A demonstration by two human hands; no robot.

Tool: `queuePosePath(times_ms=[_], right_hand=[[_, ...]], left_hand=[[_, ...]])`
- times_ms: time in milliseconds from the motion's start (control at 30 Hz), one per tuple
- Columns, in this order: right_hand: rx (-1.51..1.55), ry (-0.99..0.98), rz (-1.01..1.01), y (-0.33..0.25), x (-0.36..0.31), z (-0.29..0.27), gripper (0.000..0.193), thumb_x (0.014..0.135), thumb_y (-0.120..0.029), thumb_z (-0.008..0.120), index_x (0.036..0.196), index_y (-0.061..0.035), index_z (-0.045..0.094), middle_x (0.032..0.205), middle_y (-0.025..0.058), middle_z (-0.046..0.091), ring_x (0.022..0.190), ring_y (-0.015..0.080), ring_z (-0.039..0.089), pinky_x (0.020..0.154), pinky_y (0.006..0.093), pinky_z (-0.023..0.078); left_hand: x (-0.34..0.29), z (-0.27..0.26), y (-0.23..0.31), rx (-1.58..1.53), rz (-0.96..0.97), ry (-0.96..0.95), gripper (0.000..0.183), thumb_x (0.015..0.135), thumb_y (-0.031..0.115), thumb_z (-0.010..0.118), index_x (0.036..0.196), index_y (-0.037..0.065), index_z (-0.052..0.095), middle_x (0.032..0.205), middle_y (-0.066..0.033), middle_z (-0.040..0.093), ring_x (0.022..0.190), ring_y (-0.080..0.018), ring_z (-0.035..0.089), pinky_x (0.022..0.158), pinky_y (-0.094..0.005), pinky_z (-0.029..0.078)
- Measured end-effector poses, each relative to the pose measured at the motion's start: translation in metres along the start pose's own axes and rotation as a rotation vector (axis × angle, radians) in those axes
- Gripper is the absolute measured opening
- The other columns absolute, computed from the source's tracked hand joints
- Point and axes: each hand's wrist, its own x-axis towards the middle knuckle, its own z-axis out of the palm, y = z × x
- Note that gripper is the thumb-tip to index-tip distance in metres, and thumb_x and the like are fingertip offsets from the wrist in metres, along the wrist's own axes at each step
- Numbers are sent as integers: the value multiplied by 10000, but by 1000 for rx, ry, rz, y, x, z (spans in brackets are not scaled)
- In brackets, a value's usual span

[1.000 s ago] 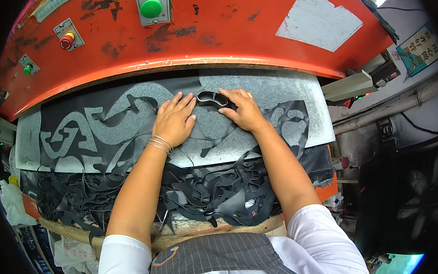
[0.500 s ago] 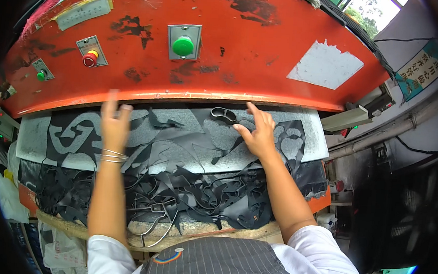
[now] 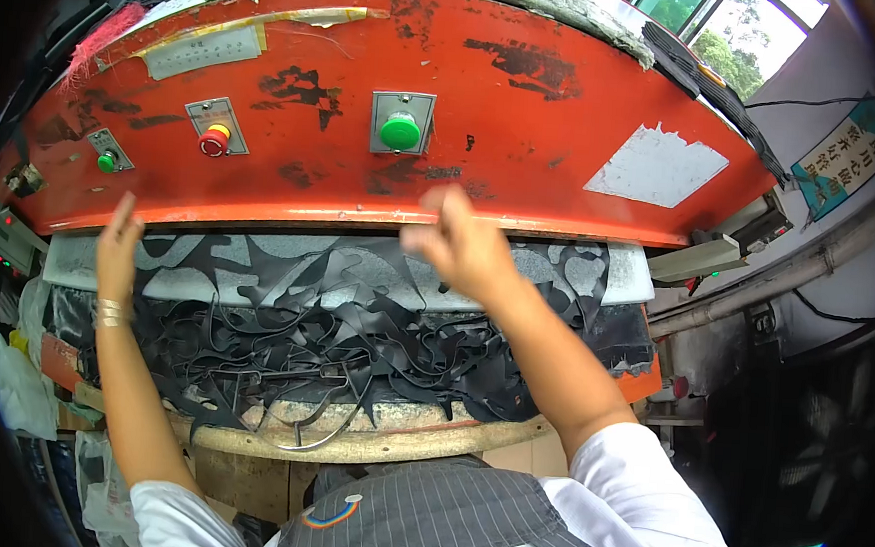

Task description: Cutting out shoe components from a leather sheet using a hydraulic clicking press and metal dies.

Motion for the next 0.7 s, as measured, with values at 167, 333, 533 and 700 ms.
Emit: queuePosePath(times_ms=[167, 333, 533, 700], right_hand=[[-54, -692, 9, -4, -169, 2, 461, 805, -374, 708, 1107, -38, 616, 988, 167, 650, 945, 347, 624, 796, 449, 511], [-154, -531, 0, -23, -244, 15, 507, 668, -215, 798, 1094, -4, 623, 990, 119, 581, 970, 306, 552, 848, 382, 487], [-219, -429, 50, -28, -239, 17, 427, 605, -116, 783, 990, -9, 632, 922, 121, 564, 931, 303, 551, 821, 378, 480], [-205, -643, -11, -18, -224, 0, 479, 654, -167, 782, 1081, -7, 634, 961, 127, 597, 942, 297, 555, 834, 378, 494]], left_hand=[[-117, 64, 61, 80, -65, -290, 283, 918, 170, 592, 1120, -7, 678, 1085, -138, 695, 1025, -206, 640, 915, -321, 477], [-167, 153, 112, 10, 172, -586, 246, 896, 161, 606, 1054, -5, 694, 1028, -156, 699, 970, -254, 665, 867, -325, 496], [-161, 240, 131, 28, 302, -726, 296, 889, 205, 599, 1124, 40, 671, 1178, -148, 649, 1115, -299, 601, 1015, -400, 413], [-116, 273, 108, 232, 421, -748, 352, 913, 208, 538, 1234, 87, 616, 1324, -94, 579, 1254, -277, 512, 1129, -509, 253]])
